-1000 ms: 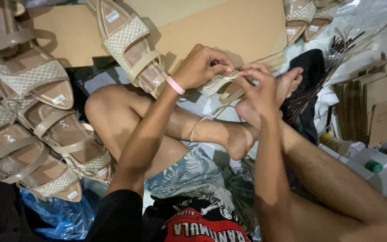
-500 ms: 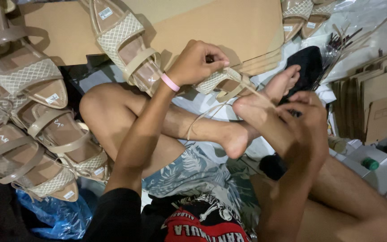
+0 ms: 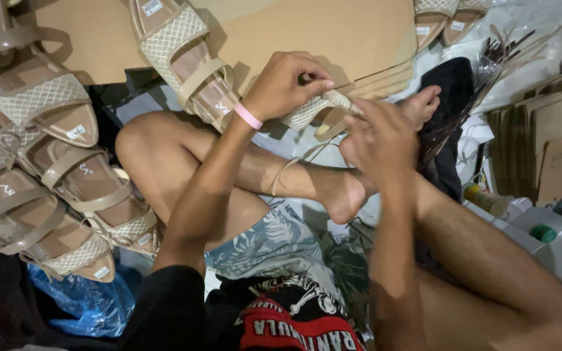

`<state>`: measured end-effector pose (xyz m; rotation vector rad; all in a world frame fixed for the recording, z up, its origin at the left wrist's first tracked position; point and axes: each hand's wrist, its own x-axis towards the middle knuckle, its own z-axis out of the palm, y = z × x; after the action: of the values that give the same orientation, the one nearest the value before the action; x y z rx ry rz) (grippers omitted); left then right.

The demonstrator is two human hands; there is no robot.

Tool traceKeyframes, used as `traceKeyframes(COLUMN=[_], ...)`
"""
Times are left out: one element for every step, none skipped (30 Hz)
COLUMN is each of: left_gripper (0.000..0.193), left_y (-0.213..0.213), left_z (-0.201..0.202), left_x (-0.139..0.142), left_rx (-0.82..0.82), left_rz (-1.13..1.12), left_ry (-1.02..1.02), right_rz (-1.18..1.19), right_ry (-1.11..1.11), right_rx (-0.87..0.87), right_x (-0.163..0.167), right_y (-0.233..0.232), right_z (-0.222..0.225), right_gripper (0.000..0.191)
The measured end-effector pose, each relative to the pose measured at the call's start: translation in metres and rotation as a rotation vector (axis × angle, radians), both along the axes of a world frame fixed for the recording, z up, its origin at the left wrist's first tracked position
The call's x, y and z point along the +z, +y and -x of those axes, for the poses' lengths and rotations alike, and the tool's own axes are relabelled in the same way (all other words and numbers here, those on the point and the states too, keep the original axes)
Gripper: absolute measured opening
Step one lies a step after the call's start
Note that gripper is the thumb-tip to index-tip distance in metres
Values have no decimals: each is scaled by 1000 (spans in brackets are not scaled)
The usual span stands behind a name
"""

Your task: The person sits on the floor and assembles beige sandals by threading and tying thin straps around the heel area. They handle multiple sandals one at a time, pulling and knotting the straps to secure them.

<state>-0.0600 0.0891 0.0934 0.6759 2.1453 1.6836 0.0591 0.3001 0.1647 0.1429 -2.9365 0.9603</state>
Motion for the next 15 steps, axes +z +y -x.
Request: traceKeyframes(left_gripper=[25,32,39,47,55,64,59,55,51,47,42,38,36,34,33], left_y=[-1,-3,-6,-11,-17,-22,-24,-23,-21,-19,-16,-13,-10,-8,-7], left_z=[0,-1,-4,-8,-11,-15,-20,-27,-32,-35,-39,-44,-48,-49,-50], left_x=[2,5,8,13,19,25,29,31,32,30,27,22,16,11,6], left_rx=[3,9,17,5,-6,-16,4,23,38,58,77,96,101,107,114], left_rz=[-15,-27,-38,-2,33,67,118,169,217,235,252,270,281,293,308], left_ry=[48,94,133,141,153,167,216,261,306,352,397,439,461,489,518], right_rz=[23,1,-20,-39,-57,-76,-94,-104,-116,-130,-131,-132,-133,-163,-191], right_ry=[34,49,58,68,87,109,128,127,125,125,122,118,118,126,135], right_rx=[7,36,68,100,105,111,118,133,145,155,148,143,137,143,151], right_x=[-11,-18,-24,-26,-26,-23,-21,-18,-14,-12,-12,-13,-14,-15,-16], right_y=[-9,-13,-16,-20,-22,-21,-22,-22,-20,-19,-19,-19,-19,-20,-20], right_z=[8,15,19,22,23,24,24,23,22,20,19,17,15,13,11], right_gripper=[26,26,26,27,27,27,27,26,26,25,24,23,23,23,23])
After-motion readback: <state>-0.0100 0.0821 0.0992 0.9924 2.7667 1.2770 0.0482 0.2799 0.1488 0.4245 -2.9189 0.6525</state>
